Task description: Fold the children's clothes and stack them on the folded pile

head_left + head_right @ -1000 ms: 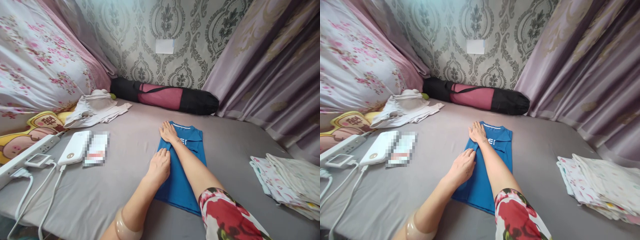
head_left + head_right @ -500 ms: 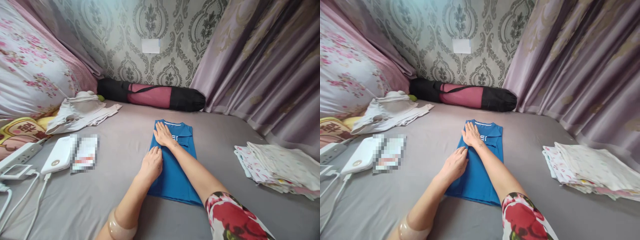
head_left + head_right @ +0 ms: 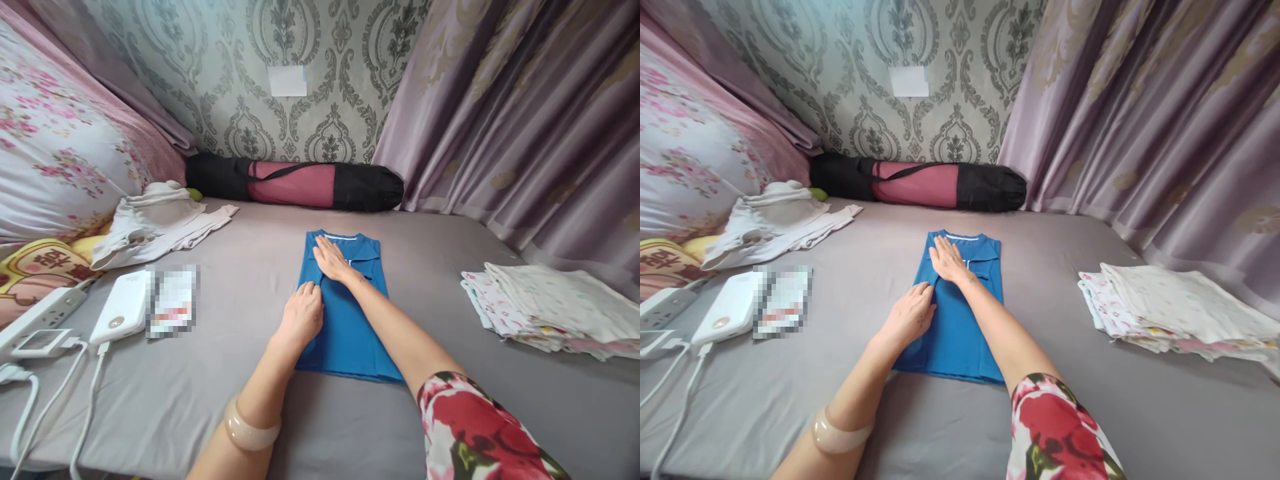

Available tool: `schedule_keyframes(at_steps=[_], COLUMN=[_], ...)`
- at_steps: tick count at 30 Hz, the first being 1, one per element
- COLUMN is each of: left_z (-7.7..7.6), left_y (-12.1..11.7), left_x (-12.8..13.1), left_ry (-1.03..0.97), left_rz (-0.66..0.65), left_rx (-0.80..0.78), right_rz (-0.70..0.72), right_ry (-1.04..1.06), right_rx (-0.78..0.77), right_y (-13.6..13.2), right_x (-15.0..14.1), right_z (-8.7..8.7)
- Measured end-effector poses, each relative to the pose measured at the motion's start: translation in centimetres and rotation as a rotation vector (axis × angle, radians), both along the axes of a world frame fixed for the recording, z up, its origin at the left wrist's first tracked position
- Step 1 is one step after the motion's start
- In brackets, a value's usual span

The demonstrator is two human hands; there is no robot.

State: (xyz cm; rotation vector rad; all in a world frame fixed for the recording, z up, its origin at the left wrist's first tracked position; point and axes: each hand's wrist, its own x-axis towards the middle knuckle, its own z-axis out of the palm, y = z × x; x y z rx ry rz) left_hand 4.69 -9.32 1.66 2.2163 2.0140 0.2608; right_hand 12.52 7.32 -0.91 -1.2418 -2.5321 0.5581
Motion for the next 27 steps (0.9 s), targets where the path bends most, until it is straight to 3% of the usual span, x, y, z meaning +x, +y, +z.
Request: schedule_keyframes(at_steps=[5, 10, 16, 22, 27], left_z=[0.2, 0.0, -0.3, -1.6, -3.3], left_y=[-0.1, 0.0, 0.1, 0.5, 1.0], left_x=[0.1, 0.2, 0.1, -0.1, 0.2], left_ry=[0.003, 0.031, 0.055, 0.043, 0.012], left_rz=[0.02, 0.025, 0.03, 0.031, 0.022], left_rx=[-0.011, -0.031, 0.008, 0.072, 0.143], right_rz=[-0.222, -0.369, -0.38, -0.33, -0.239], right_ry=[-0.119, -0.255, -0.297, -0.234, -0.186], right_rx=[0.088, 0.096, 0.069, 0.019, 0.053], right_y=[0.5, 1.3, 1.6, 0.7, -2.3], right_x=[5.3, 7.9, 7.5, 8.2, 9.2], right_z=[0.7, -0.4, -1.9, -0.7, -0.2])
